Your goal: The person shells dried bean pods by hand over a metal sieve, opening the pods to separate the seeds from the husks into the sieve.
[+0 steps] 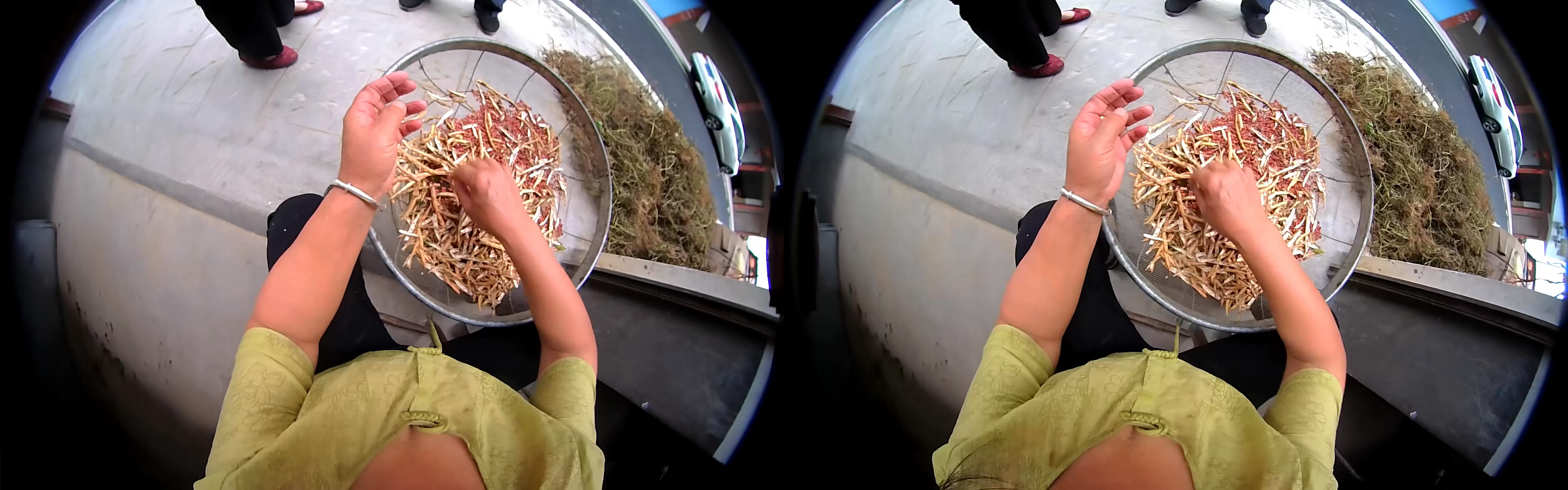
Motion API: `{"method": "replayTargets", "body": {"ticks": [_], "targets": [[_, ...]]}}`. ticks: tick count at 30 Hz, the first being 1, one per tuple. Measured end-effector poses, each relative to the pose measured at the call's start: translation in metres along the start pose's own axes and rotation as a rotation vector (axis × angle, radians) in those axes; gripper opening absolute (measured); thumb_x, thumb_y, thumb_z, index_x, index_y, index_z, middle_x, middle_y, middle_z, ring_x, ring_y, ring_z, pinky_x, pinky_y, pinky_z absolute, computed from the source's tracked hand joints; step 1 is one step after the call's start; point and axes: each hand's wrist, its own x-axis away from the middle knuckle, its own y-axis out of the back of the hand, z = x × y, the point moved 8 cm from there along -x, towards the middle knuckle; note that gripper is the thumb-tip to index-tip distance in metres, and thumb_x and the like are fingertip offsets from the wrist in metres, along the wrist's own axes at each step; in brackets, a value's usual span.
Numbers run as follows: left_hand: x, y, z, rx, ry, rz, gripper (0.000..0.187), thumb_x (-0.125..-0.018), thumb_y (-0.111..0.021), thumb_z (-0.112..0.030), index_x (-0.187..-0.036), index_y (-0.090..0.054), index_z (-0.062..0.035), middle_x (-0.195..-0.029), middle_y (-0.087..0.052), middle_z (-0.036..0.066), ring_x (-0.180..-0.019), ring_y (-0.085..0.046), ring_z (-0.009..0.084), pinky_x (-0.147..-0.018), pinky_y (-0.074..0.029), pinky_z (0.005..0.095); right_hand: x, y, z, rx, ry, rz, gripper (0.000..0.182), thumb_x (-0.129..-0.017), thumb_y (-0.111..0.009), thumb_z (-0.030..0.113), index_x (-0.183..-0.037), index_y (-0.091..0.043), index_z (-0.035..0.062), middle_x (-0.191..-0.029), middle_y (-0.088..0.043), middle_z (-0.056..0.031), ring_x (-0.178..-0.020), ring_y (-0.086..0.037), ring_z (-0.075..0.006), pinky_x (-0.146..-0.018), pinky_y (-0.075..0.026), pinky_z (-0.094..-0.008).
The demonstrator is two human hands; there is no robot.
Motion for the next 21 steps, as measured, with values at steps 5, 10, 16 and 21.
{"method": "replayTargets", "body": {"ticks": [5,10,16,21], "targets": [[-0.001,0.001,0.006,-0.026,0.014,0.004,0.027,-0.085,-0.044,-0.002,-0.113,-0.048,-0.0027,-0.107,-0.052,0.008,-0.090,-0.055,0.0172,-0.073,-0.045,0.0264,-0.031,-0.038,0.010,0.018,0.010,-0.038,0.013,-0.078,-0.048,0.006,-0.088,-0.056,0.0073,-0.089,-0.056,-0.0118,-0.075,-0.061,-0.0300,-0.063,-0.049,-0.0407],[-0.002,-0.003,0.012,-0.059,0.065,0.042,0.025,-0.086,-0.044,-0.002,-0.111,-0.049,-0.0023,-0.104,-0.053,0.008,-0.088,-0.055,0.0160,-0.072,-0.045,0.0251,-0.023,-0.057,-0.014,0.038,-0.137,0.069,0.011,-0.076,-0.053,0.010,-0.086,-0.055,0.0072,-0.090,-0.058,-0.0125,-0.078,-0.060,-0.0313,-0.066,-0.049,-0.0414],[0.003,-0.012,0.025,-0.217,0.117,0.119,0.025,-0.086,-0.045,-0.004,-0.110,-0.049,-0.0013,-0.100,-0.055,0.006,-0.085,-0.056,0.0127,-0.070,-0.045,0.0226,0.022,-0.032,-0.065,-0.791,-0.508,-0.094,0.015,-0.074,-0.069,0.016,-0.073,-0.061,0.0024,-0.060,-0.057,-0.0023,-0.052,-0.049,-0.0093,-0.049,-0.040,-0.0264],[0.019,-0.036,0.067,-0.539,0.161,0.353,0.022,-0.084,-0.051,-0.006,-0.106,-0.053,-0.0014,-0.095,-0.057,0.002,-0.081,-0.054,0.0074,-0.067,-0.044,0.0191,0.060,-0.017,-0.061,-1.350,-0.606,-0.137,0.017,-0.080,-0.065,0.017,-0.073,-0.060,0.0033,-0.058,-0.056,0.0013,-0.045,-0.045,-0.0036,-0.042,-0.034,-0.0175]]}}
